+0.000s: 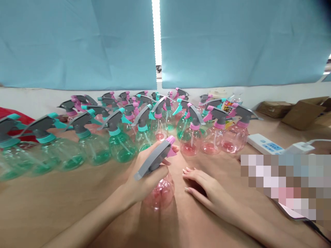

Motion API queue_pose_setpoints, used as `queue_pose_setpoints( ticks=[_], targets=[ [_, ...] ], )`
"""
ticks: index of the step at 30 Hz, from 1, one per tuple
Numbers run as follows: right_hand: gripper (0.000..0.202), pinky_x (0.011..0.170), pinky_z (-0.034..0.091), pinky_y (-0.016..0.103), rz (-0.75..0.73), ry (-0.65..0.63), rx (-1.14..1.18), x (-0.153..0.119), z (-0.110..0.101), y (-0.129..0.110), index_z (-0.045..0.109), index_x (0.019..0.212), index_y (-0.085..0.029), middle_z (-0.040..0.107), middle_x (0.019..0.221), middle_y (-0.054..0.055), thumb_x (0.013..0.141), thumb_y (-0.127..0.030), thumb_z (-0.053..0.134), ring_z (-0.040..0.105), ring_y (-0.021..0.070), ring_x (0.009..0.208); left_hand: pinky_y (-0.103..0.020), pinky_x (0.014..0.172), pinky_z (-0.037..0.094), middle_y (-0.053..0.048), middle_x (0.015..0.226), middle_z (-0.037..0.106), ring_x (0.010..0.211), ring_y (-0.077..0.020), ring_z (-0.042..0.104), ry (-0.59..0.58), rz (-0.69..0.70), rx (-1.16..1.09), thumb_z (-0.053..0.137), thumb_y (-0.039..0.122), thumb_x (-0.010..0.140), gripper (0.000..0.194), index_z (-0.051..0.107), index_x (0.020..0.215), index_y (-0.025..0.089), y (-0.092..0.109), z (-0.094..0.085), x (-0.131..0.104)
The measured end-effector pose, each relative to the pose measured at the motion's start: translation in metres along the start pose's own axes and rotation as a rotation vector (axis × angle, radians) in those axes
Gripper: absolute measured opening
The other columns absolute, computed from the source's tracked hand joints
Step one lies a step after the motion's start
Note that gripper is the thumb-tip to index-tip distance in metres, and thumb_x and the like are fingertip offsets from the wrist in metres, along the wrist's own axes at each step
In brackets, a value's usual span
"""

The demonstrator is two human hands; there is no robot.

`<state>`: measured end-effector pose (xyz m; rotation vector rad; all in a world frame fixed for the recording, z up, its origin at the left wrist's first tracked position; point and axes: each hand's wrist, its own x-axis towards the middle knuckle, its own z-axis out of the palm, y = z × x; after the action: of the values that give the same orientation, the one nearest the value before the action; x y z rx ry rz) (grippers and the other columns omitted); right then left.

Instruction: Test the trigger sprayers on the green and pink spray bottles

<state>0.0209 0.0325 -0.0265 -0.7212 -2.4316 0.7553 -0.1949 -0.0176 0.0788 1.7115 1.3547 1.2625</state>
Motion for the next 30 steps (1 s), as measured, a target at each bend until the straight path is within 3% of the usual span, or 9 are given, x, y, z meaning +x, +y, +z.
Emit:
queue_pose_setpoints(
  ticks=[4, 14, 21, 26, 30],
  targets=[
    [0.028, 0.107, 0.043, 0.043, -0.01, -0.015, -0.02, -0.0025, 0.0004, 0.0022, 0.052, 0.124, -0.024, 0.061, 0.13, 0.008, 0.097, -0.029, 0.049, 0.054, 0.0225, 0.123, -0.03, 0.067, 0.05, -0.003, 0.093, 0.066, 0.077, -0.0183, 0.062, -0.011, -0.004, 0.019, 0.047, 0.017, 0.069, 0.04, 0.064, 0.106, 0.02, -0.0022, -0.0002, 0.0052],
    [0.031, 0.108, 0.042, 0.044, -0.023, -0.033, -0.06, -0.003, -0.0007, 0.002, 0.05, 0.127, -0.021, 0.058, 0.134, 0.009, 0.098, -0.03, 0.047, 0.053, 0.0229, 0.124, -0.035, 0.082, 0.05, -0.004, 0.107, 0.07, 0.085, -0.0199, 0.066, 0.014, -0.018, 0.018, 0.048, 0.014, 0.069, 0.057, 0.056, 0.125, 0.022, -0.0017, 0.0024, 0.0091],
    [0.034, 0.112, 0.037, 0.045, -0.017, -0.05, -0.096, -0.0042, -0.0001, 0.004, 0.051, 0.129, -0.02, 0.055, 0.139, 0.009, 0.098, -0.033, 0.047, 0.05, 0.0222, 0.128, -0.032, 0.081, 0.051, -0.004, 0.11, 0.07, 0.09, -0.0196, 0.067, 0.002, -0.028, 0.004, 0.048, 0.013, 0.07, 0.058, 0.055, 0.127, 0.022, -0.0011, 0.0016, 0.0079],
    [0.035, 0.112, 0.038, 0.046, -0.005, -0.07, -0.126, -0.0046, 0.0002, 0.0048, 0.055, 0.128, -0.018, 0.053, 0.141, 0.01, 0.098, -0.035, 0.045, 0.048, 0.0236, 0.131, -0.031, 0.073, 0.054, -0.006, 0.108, 0.071, 0.085, -0.0212, 0.068, 0.029, -0.032, 0.005, 0.05, 0.015, 0.067, 0.058, 0.057, 0.125, 0.021, 0.001, 0.0024, 0.0083],
    [0.039, 0.112, 0.038, 0.047, -0.011, -0.099, -0.165, -0.0053, -0.0002, 0.0046, 0.056, 0.131, -0.018, 0.051, 0.143, 0.01, 0.099, -0.036, 0.042, 0.046, 0.0244, 0.133, -0.029, 0.058, 0.055, -0.007, 0.101, 0.073, 0.07, -0.0198, 0.068, -0.007, -0.08, -0.019, 0.051, 0.019, 0.069, 0.056, 0.058, 0.125, 0.021, -0.0015, 0.0015, 0.0073]
  ],
)
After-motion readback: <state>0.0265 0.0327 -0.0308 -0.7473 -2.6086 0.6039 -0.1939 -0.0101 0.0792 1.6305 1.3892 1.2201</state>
